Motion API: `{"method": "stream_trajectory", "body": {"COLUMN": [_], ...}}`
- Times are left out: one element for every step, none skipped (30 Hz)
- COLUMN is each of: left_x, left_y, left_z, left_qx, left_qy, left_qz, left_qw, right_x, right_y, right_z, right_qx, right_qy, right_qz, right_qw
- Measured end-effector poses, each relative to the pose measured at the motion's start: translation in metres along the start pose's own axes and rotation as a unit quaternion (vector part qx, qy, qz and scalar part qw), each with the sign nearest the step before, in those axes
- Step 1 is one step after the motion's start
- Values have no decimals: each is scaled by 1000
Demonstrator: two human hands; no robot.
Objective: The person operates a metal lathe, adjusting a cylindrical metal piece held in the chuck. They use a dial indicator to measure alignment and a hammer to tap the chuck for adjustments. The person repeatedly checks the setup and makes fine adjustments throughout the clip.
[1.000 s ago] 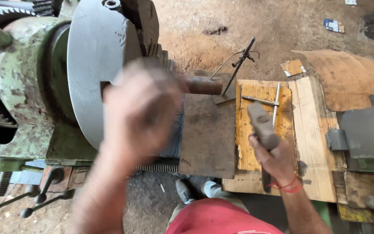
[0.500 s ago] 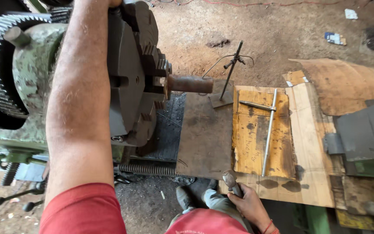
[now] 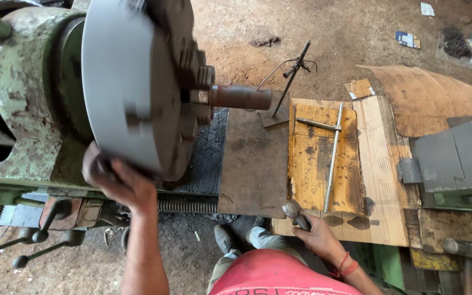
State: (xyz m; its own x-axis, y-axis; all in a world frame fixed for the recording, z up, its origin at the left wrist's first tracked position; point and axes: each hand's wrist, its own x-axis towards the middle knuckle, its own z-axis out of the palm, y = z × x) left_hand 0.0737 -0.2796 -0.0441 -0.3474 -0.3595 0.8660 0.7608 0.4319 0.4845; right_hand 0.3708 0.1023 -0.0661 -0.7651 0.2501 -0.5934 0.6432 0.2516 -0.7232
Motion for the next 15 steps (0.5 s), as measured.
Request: {"method": "stream_trajectory", "body": {"left_x": [-34, -59, -79, -91, -94, -91, -81, -62, -39, -5, 33, 75, 118, 154, 190], "left_y": [-10, -23, -32, -40, -47, -49, -55, -64, -72, -79, -83, -81, -76, -63, -47], "left_z": [-16, -24, -34, -41, -48, -53, -58, -60, -60, -56, -46, -31, -8, 18, 47], "left_qx": [-51, -72, -90, 85, 257, 416, 402, 346, 310, 286, 278, 270, 278, 167, 42], "left_qy": [20, 14, 6, -73, -151, -226, -211, -174, -151, -143, -150, -161, -160, -228, -271], "left_qz": [-102, -178, -254, -187, -113, -36, -48, -53, -37, 4, 74, 133, 201, 109, -2], "left_qw": [993, 981, 963, 976, 948, 880, 890, 920, 938, 948, 946, 940, 926, 953, 962], "right_x": [3, 7, 9, 13, 16, 17, 19, 20, 21, 21, 21, 20, 20, 19, 19], "right_y": [-2, -4, -5, -6, -6, -5, -4, -3, -1, 1, 2, 3, 4, 4, 5], "right_z": [1, 2, 4, 5, 7, 8, 10, 10, 11, 11, 11, 11, 11, 11, 10], "right_qx": [5, 10, 13, 2, -7, -16, -1, 12, 24, 22, 20, 18, 29, 40, 50], "right_qy": [-4, -8, -15, -10, -5, -1, -7, -12, -18, -19, -21, -22, -23, -24, -25], "right_qz": [5, 10, 15, -4, -22, -38, -35, -31, -22, -36, -51, -68, -46, -22, 2], "right_qw": [1000, 1000, 1000, 1000, 1000, 999, 999, 999, 999, 999, 998, 997, 998, 999, 998]}}
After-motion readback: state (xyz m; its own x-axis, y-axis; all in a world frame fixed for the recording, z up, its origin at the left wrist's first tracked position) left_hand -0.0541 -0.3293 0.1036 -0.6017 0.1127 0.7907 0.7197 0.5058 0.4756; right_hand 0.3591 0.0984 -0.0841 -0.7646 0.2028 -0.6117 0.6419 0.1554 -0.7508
